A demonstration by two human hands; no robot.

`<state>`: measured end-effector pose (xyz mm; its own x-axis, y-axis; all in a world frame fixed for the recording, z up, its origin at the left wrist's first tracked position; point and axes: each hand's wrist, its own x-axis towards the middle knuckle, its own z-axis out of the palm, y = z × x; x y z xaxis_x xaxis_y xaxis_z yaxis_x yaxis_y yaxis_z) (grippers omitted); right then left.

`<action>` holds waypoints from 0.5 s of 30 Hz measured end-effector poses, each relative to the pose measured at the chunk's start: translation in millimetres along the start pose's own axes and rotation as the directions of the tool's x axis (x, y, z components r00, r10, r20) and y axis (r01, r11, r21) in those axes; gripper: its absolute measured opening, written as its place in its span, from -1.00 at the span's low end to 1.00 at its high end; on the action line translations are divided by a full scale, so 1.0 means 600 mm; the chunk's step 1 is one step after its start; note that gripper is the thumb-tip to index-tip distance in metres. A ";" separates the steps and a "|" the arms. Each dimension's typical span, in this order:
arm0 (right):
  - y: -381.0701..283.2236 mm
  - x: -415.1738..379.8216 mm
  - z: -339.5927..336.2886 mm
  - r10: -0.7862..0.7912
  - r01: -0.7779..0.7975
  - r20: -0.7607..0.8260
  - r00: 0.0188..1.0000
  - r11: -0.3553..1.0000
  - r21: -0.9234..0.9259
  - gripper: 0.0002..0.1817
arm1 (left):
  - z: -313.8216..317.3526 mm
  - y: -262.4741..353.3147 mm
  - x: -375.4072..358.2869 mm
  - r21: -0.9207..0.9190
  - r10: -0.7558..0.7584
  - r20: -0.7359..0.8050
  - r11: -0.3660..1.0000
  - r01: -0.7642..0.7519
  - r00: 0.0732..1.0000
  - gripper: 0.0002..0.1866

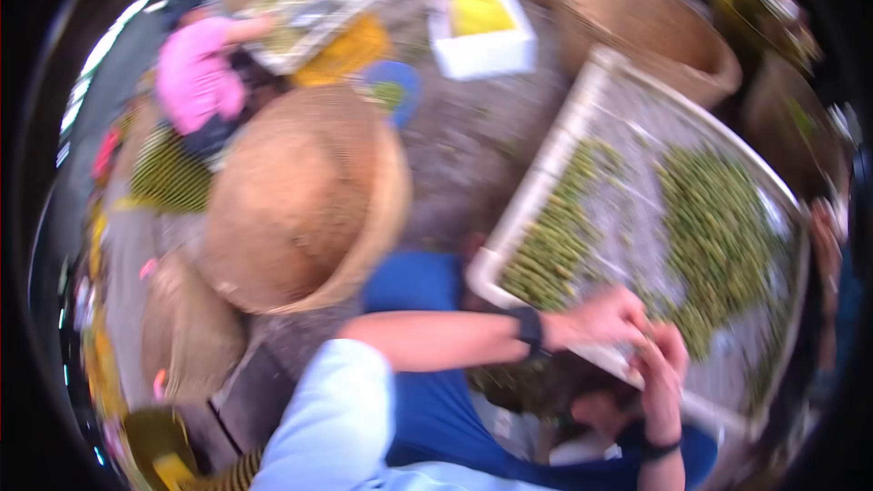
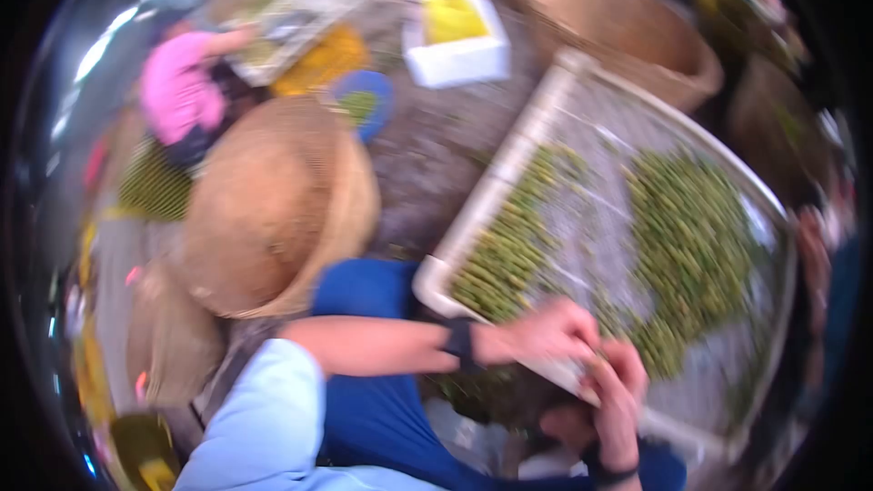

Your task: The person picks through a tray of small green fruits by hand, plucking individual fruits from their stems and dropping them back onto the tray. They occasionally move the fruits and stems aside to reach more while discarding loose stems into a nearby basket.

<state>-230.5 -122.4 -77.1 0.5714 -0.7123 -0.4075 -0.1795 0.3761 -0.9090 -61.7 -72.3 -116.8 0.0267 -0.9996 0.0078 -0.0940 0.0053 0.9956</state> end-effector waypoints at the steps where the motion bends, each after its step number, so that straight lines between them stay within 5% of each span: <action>1: 0.024 0.004 -0.007 -0.107 0.106 -0.006 0.994 0.993 -0.049 -0.90 | 0.011 -0.012 0.003 -0.045 0.027 -0.004 0.999 -0.027 1.000 -0.84; 3: 0.031 0.002 -0.020 -0.103 0.101 -0.016 0.995 0.992 -0.081 -0.89 | 0.029 -0.026 0.008 -0.034 0.133 -0.096 0.990 -0.137 0.986 -0.84; 5: -0.003 -0.020 -0.014 -0.055 0.048 0.088 0.995 0.996 0.075 -0.93 | 0.033 -0.014 0.012 0.028 0.094 -0.074 0.995 -0.092 0.993 -0.83; 11: -0.020 -0.033 0.000 -0.028 0.020 0.076 0.997 0.994 0.109 -0.91 | 0.037 -0.007 0.010 0.032 0.135 -0.052 0.990 -0.134 0.989 -0.86; 15: -0.013 -0.031 0.005 -0.182 0.183 0.104 0.978 0.983 -0.004 -0.86 | 0.045 0.004 0.003 0.114 0.237 -0.188 0.969 -0.219 0.953 -0.86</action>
<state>-237.4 -110.3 -62.2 0.6750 -0.7029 -0.2243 -0.0754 0.2367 -0.9687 -88.7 -74.9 -116.7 0.1906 -0.9462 0.2615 -0.2108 0.2207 0.9523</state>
